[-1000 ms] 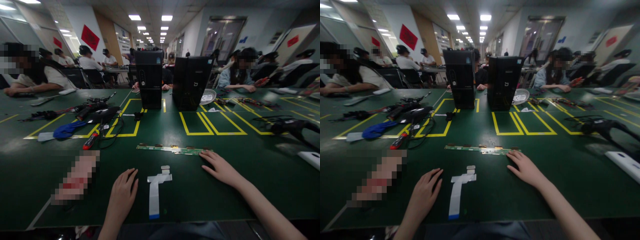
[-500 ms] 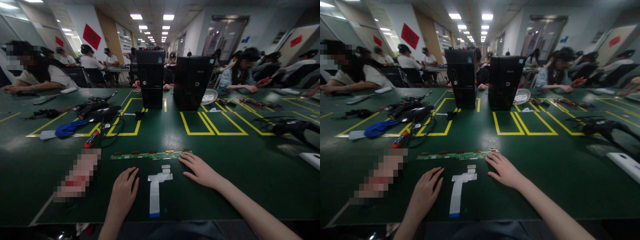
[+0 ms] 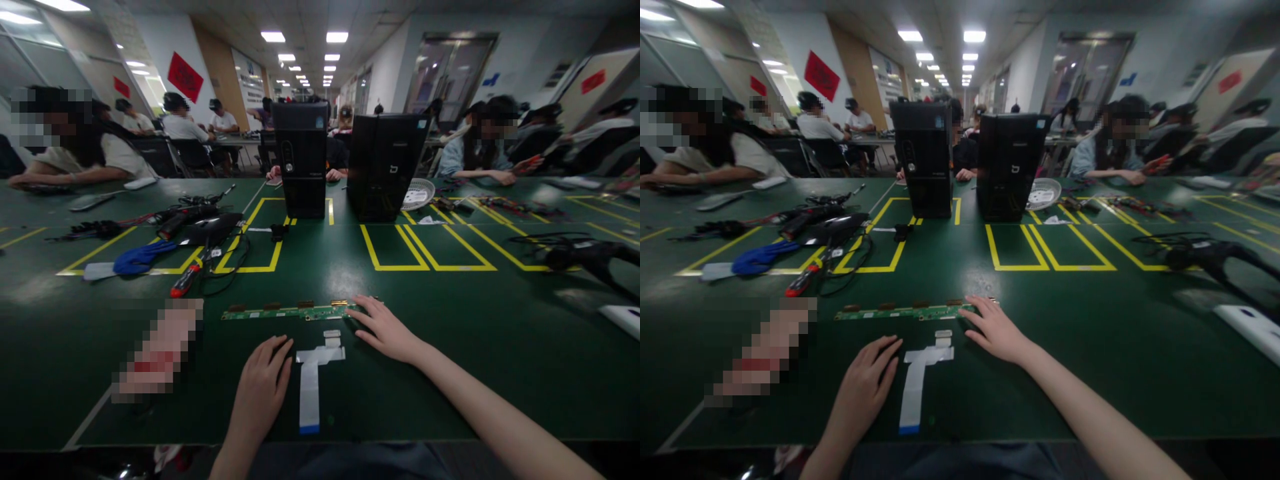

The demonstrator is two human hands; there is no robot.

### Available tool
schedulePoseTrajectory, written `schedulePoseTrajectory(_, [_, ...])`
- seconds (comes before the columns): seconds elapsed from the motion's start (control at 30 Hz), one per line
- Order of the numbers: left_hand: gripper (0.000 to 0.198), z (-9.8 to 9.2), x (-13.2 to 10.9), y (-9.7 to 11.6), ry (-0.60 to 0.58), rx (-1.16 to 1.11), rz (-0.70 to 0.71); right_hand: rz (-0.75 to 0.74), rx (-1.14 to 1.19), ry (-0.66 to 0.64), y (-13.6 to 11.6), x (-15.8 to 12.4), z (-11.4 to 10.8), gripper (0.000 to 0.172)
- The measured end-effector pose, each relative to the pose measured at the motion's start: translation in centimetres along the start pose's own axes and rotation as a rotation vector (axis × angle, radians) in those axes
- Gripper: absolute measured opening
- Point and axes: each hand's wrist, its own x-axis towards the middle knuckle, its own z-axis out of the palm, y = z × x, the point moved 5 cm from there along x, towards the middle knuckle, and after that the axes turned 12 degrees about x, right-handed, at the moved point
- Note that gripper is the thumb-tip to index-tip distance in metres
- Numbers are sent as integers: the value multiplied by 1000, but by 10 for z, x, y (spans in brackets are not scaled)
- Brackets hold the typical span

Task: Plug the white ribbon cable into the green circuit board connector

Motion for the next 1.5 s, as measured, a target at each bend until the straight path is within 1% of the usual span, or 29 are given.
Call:
schedulePoseTrajectory(0.13, [32,1,10,44,-67,-111,134,14,28,-16,3,0,6,52])
schedulePoseTrajectory(0.2, [34,3,16,63,-105,-137,182,15,35,-20,5,-1,8,51])
schedulePoseTrajectory(0.27, [35,7,19,74,-124,-120,190,12,44,-17,6,-3,9,51])
schedulePoseTrajectory(0.33, [36,10,21,80,-133,-91,202,11,49,-13,7,-5,9,51])
schedulePoseTrajectory(0.47, [39,15,21,86,-157,-63,236,17,46,-17,6,-9,11,53])
schedulePoseTrajectory(0.6, [37,16,20,88,-177,-61,238,19,34,-34,3,-15,12,55])
schedulePoseTrajectory(0.8, [35,18,19,92,-140,-89,260,5,38,-44,0,-21,12,56])
schedulePoseTrajectory(1.07, [39,21,22,95,-129,-54,264,10,49,-28,-2,-21,10,55])
schedulePoseTrajectory(1.5, [40,25,21,95,-132,-39,267,17,45,-42,-2,-21,10,55])
